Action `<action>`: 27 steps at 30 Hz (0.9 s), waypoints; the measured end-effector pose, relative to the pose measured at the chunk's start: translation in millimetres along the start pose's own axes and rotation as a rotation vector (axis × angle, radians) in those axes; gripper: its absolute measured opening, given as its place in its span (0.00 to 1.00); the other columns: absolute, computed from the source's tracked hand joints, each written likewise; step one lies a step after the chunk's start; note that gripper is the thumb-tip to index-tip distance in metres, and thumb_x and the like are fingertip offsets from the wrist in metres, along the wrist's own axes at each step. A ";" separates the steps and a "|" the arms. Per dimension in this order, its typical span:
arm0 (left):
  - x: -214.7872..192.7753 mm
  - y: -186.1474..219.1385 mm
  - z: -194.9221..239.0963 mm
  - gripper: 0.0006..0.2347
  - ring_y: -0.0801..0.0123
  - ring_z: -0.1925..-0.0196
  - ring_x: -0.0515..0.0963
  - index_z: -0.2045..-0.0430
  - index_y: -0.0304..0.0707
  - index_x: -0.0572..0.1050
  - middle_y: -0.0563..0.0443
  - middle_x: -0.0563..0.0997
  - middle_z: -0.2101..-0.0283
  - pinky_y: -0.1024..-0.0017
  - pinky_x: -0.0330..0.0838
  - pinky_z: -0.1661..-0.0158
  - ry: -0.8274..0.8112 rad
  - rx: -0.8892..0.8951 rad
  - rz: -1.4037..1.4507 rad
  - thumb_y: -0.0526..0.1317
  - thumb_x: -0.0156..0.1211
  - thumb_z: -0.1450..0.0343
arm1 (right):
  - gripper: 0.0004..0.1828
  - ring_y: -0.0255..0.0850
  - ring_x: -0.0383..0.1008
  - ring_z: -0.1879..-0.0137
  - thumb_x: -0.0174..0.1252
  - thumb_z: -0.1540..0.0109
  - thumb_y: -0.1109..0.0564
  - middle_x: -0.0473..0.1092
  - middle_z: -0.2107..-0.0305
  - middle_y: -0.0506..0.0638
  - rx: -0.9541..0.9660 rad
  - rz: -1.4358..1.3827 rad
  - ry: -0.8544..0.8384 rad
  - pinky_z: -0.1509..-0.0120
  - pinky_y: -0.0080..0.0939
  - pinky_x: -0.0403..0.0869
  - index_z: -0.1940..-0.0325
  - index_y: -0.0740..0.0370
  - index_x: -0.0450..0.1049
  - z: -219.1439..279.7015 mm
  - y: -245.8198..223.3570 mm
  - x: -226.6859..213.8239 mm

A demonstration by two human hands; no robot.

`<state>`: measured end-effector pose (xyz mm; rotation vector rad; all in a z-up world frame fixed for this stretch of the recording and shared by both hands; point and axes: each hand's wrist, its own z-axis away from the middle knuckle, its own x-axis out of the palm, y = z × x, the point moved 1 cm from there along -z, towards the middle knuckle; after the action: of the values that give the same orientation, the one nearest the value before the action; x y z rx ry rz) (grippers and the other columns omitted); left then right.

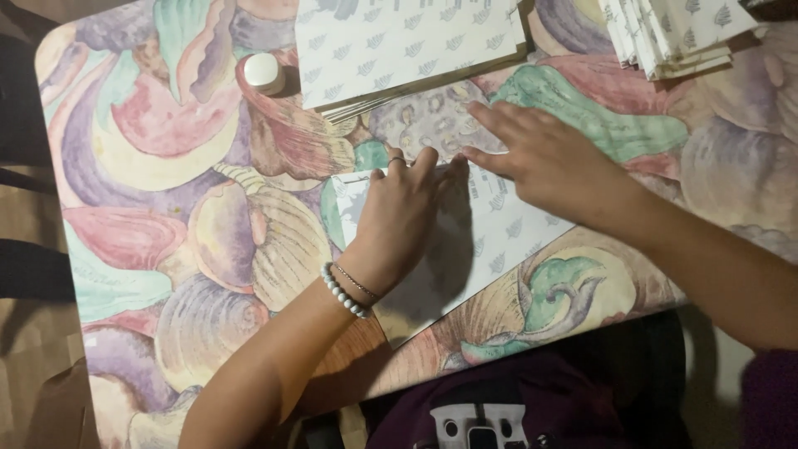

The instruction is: Folding individual sheets of printed paper into triangular shapes on a table.

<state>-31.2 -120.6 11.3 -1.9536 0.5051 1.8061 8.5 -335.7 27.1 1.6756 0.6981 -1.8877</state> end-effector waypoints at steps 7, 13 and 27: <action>0.4 -0.6 1.5 0.24 0.52 0.54 0.76 0.33 0.52 0.63 0.52 0.70 0.56 0.61 0.82 0.64 -0.018 -0.018 0.060 0.33 0.52 0.26 | 0.27 0.51 0.41 0.21 0.45 0.38 0.53 0.42 0.23 0.50 0.116 0.068 -0.114 0.20 0.59 0.45 0.35 0.30 0.65 28.7 32.9 -2.3; 4.4 -9.6 8.5 0.17 0.55 0.53 0.77 0.39 0.50 0.70 0.53 0.73 0.55 0.63 0.80 0.58 0.020 -0.020 0.123 0.36 0.53 0.25 | 0.27 0.53 0.45 0.19 0.53 0.41 0.52 0.46 0.21 0.49 0.164 0.117 -0.108 0.21 0.61 0.52 0.37 0.33 0.70 53.3 62.9 22.0; 1.3 -64.5 58.1 0.22 0.48 0.58 0.73 0.36 0.43 0.69 0.42 0.71 0.54 0.56 0.76 0.64 0.046 -0.057 0.089 0.45 0.54 0.27 | 0.30 0.57 0.51 0.19 0.51 0.42 0.59 0.54 0.25 0.58 0.068 0.209 0.040 0.21 0.60 0.56 0.35 0.42 0.71 56.0 55.2 24.2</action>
<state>-45.3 -34.9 10.9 -2.0447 0.5696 1.8518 2.6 -415.2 6.7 1.7588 0.4582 -1.7537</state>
